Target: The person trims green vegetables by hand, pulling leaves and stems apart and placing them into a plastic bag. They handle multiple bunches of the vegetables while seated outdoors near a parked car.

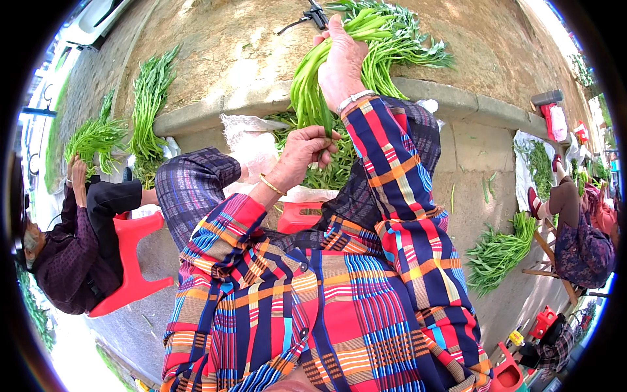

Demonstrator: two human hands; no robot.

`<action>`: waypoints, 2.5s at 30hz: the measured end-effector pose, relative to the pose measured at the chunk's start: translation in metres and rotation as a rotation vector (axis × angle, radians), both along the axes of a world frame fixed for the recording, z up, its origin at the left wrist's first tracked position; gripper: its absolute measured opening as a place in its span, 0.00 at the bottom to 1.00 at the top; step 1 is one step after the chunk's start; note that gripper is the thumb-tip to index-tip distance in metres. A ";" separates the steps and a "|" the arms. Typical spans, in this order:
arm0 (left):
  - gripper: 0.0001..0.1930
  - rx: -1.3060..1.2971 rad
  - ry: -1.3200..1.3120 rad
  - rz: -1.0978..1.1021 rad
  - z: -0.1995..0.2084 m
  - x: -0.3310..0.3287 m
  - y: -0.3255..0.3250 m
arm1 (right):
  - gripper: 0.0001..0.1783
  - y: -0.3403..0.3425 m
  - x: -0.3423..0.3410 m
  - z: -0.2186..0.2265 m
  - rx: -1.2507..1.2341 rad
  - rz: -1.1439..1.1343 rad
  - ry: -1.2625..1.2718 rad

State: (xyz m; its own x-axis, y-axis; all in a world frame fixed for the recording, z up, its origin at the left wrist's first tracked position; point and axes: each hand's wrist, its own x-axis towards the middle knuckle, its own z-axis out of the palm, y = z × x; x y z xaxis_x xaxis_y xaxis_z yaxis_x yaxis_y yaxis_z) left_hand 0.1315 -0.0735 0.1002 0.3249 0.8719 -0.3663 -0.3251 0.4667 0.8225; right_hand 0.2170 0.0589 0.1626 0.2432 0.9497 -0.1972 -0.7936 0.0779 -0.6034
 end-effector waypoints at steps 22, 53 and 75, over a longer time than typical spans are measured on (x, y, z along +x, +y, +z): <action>0.37 -0.086 0.031 0.096 -0.005 0.014 0.003 | 0.11 -0.003 -0.004 0.006 -0.005 0.017 0.011; 0.07 -0.181 -0.311 0.297 -0.024 0.013 0.020 | 0.14 -0.014 -0.009 0.025 -0.092 0.179 0.206; 0.21 -0.111 -0.527 0.281 -0.015 0.012 0.024 | 0.13 -0.011 -0.007 0.021 -0.039 0.153 0.260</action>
